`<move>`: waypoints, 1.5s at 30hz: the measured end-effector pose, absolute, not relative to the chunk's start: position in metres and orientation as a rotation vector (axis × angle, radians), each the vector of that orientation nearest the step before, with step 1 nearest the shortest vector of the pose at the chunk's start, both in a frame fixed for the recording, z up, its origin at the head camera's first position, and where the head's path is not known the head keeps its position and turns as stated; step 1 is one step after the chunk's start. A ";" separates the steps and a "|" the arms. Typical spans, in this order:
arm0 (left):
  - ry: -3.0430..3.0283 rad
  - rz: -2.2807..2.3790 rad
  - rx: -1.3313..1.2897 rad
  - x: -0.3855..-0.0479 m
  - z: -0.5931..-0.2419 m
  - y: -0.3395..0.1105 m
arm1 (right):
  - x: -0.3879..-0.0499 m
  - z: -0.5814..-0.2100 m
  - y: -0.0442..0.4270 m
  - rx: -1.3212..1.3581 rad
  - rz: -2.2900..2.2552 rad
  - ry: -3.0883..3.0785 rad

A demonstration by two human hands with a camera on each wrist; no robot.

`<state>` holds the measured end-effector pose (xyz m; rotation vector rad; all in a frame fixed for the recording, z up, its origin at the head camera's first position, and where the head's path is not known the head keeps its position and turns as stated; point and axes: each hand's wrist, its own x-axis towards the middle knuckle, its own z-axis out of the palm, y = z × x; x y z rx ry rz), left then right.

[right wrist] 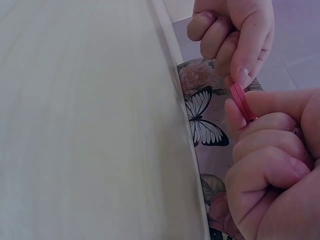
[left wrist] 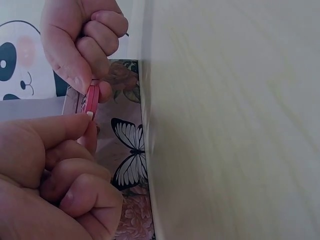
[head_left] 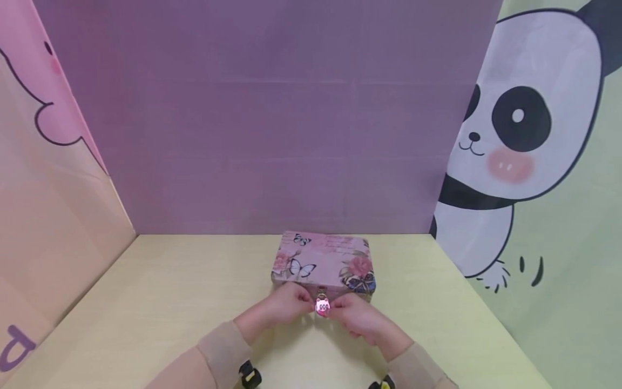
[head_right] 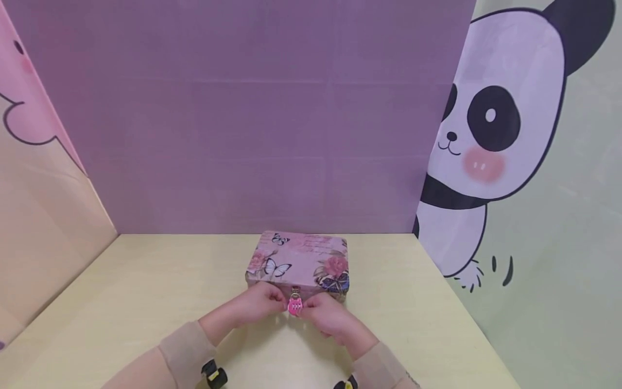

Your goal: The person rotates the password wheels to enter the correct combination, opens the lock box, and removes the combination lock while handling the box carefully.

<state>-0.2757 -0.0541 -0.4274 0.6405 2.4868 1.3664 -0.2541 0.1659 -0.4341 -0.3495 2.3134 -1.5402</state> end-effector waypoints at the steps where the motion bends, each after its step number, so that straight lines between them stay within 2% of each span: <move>1: 2.494 1.365 0.640 -0.275 -0.427 -0.054 | -0.254 -0.434 0.166 -0.351 -1.538 2.317; 45: 2.585 1.402 0.577 -0.270 -0.430 -0.043 | -0.253 -0.434 0.159 -0.370 -1.548 2.329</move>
